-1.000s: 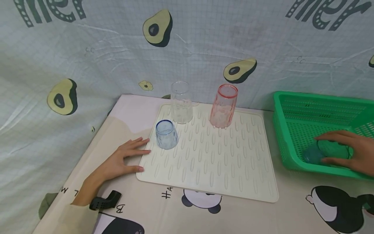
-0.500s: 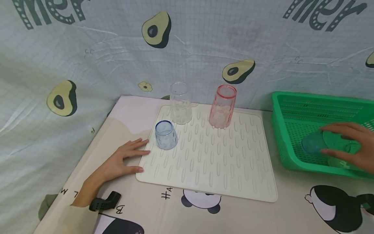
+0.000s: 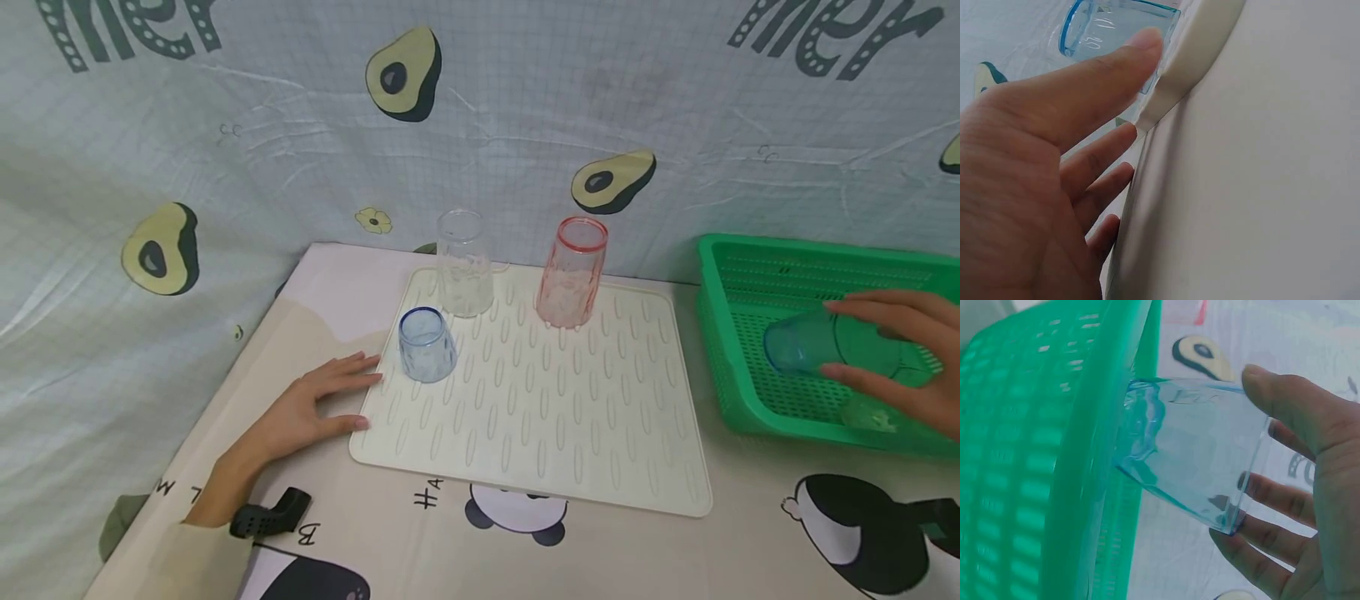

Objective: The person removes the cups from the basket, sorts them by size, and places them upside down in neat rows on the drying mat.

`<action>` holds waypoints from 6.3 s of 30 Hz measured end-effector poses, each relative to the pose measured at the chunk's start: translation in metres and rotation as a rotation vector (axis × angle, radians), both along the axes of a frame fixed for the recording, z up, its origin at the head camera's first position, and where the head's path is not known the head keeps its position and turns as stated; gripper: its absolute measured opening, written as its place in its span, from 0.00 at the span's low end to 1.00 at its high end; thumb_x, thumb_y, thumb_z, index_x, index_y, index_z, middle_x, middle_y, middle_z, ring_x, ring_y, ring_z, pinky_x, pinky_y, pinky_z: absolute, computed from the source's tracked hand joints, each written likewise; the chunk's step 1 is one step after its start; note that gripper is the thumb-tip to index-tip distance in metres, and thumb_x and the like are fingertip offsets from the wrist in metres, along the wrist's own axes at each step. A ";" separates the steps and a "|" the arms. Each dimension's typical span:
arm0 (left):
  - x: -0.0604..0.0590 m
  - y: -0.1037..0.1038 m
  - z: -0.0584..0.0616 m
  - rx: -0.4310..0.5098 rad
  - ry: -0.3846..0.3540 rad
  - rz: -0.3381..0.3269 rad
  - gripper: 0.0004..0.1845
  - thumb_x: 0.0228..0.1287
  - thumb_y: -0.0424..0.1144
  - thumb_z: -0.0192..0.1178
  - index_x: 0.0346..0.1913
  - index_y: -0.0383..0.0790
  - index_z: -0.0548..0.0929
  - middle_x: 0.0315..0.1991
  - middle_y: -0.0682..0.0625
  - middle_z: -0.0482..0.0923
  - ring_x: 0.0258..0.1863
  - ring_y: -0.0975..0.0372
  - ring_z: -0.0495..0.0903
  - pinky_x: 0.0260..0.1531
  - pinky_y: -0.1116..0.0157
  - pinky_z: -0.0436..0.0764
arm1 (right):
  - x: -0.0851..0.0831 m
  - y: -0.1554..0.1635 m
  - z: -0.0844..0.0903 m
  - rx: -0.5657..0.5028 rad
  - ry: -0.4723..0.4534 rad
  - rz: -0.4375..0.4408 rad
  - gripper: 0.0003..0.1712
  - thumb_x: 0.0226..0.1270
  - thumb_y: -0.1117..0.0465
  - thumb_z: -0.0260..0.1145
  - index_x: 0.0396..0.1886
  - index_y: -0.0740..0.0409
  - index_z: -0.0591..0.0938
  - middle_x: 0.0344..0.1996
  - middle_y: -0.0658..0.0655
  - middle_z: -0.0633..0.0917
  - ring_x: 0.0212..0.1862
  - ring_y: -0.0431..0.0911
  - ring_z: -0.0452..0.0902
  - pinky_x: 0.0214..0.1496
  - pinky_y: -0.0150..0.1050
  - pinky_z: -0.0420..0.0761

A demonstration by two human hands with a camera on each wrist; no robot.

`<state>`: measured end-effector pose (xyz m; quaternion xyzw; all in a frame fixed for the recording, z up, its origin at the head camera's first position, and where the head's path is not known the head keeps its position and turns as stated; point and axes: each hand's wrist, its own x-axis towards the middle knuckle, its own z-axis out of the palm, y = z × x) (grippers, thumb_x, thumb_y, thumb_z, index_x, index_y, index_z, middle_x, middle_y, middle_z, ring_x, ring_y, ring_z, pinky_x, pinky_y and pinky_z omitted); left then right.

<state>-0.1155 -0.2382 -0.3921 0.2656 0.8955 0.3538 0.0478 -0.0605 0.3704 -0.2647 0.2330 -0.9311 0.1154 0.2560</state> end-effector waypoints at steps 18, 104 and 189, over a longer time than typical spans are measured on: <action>-0.004 0.012 0.040 0.127 0.211 0.128 0.39 0.43 0.37 0.70 0.62 0.53 0.67 0.60 0.54 0.66 0.59 0.60 0.63 0.53 0.57 0.66 | 0.005 -0.052 0.018 -0.141 0.013 0.074 0.38 0.36 0.53 0.76 0.52 0.61 0.77 0.51 0.60 0.75 0.53 0.30 0.65 0.49 0.17 0.61; 0.044 0.190 0.102 0.630 0.064 -0.317 0.36 0.43 0.25 0.67 0.60 0.31 0.65 0.46 0.40 0.75 0.44 0.57 0.75 0.43 0.61 0.76 | 0.023 -0.179 -0.031 -0.403 -0.373 0.464 0.58 0.32 0.64 0.78 0.66 0.64 0.56 0.53 0.53 0.73 0.52 0.43 0.71 0.53 0.26 0.67; -0.022 0.012 -0.004 -0.040 0.107 -0.049 0.43 0.44 0.49 0.69 0.64 0.40 0.63 0.65 0.49 0.58 0.66 0.51 0.49 0.62 0.50 0.40 | -0.035 -0.252 -0.038 -0.689 -0.268 0.389 0.53 0.44 0.73 0.71 0.65 0.64 0.47 0.58 0.63 0.65 0.58 0.51 0.65 0.55 0.43 0.69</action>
